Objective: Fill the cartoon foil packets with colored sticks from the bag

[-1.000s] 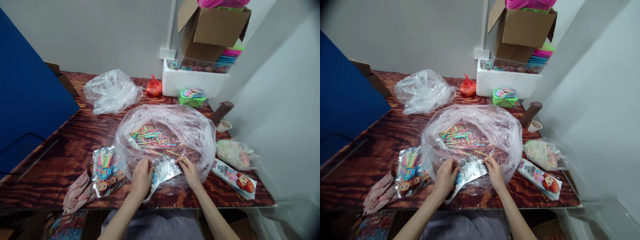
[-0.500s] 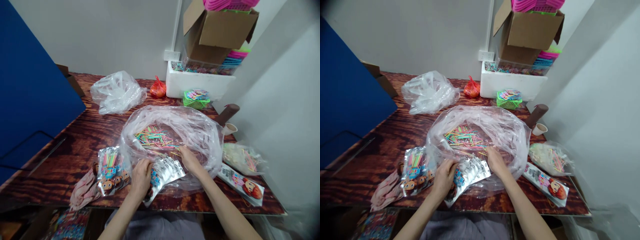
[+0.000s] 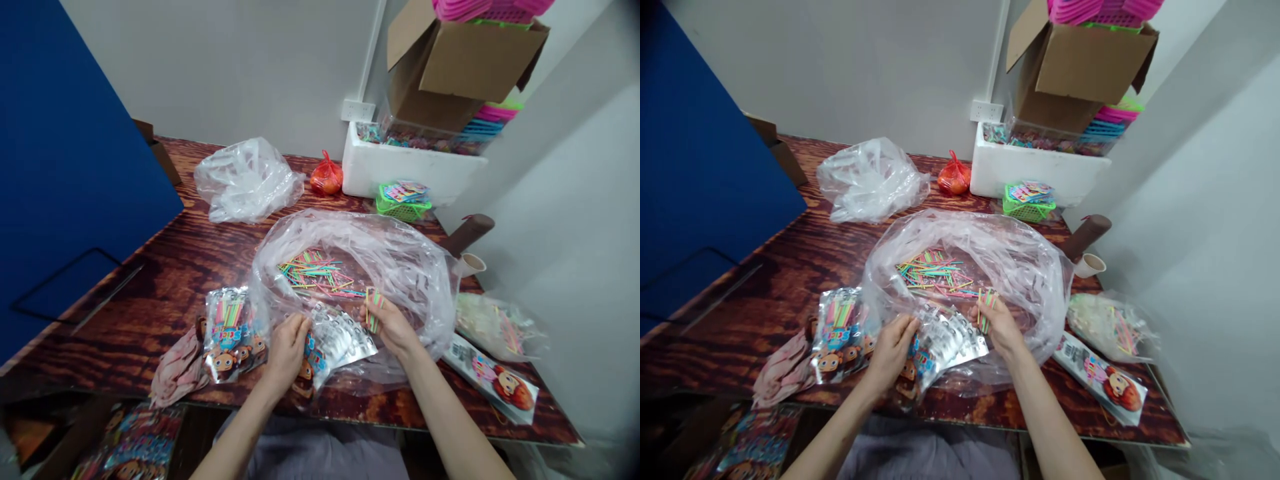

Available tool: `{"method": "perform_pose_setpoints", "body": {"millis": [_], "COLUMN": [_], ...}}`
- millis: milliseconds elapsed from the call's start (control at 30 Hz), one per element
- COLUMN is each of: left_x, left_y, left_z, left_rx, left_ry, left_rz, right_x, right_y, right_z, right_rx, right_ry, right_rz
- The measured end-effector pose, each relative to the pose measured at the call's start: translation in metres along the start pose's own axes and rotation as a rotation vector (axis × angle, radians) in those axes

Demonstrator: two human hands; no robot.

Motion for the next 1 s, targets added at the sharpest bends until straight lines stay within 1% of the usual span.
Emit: {"method": "perform_pose_setpoints", "body": {"millis": [67, 133, 200, 267, 333, 433, 533, 633, 700, 800, 900, 1000], "left_x": [0.002, 0.001, -0.003, -0.009, -0.014, -0.02, -0.022, -0.02, -0.018, -0.01, -0.003, 0.0], "left_y": [0.001, 0.002, 0.004, 0.006, 0.008, 0.009, 0.008, 0.008, 0.008, 0.011, 0.012, 0.013], "left_z": [0.001, 0.005, 0.012, 0.016, 0.018, 0.018, 0.013, 0.0, -0.01, -0.021, -0.027, -0.027], "left_rx": [-0.014, -0.066, -0.126, -0.147, -0.139, -0.127, -0.095, -0.027, 0.012, 0.037, 0.028, 0.0], "left_ry": [0.095, 0.169, 0.182, 0.153, 0.126, 0.116, 0.14, 0.173, 0.2, 0.267, 0.333, 0.37], "left_rz": [0.045, 0.051, 0.014, -0.034, -0.069, -0.094, -0.085, -0.044, -0.007, 0.06, 0.129, 0.163], "right_x": [0.016, 0.031, 0.04, 0.043, 0.041, 0.029, 0.018, 0.02, 0.026, 0.039, 0.061, 0.087], "right_y": [0.012, 0.021, 0.028, 0.032, 0.034, 0.037, 0.041, 0.046, 0.047, 0.041, 0.03, 0.025], "right_z": [-0.002, -0.002, -0.001, 0.001, 0.004, 0.009, 0.016, 0.021, 0.023, 0.029, 0.035, 0.041], "right_rx": [0.077, 0.093, 0.031, -0.083, -0.211, -0.36, -0.425, -0.44, -0.433, -0.378, -0.288, -0.254], "right_ry": [-0.147, -0.178, -0.138, -0.06, 0.028, 0.149, 0.227, 0.267, 0.207, -0.072, -0.322, -0.361], "right_rz": [0.06, 0.116, 0.151, 0.172, 0.166, 0.093, 0.033, 0.049, 0.065, 0.059, 0.075, 0.14]}}
Point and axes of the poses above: each hand's wrist, its own y-axis away from the middle knuckle, its own x-axis out of the palm, z = x × y, the point moved 7 cm from there along -y, towards the middle knuckle, and after that the axes turned 15 degrees about -y, right-handed, at the moved point
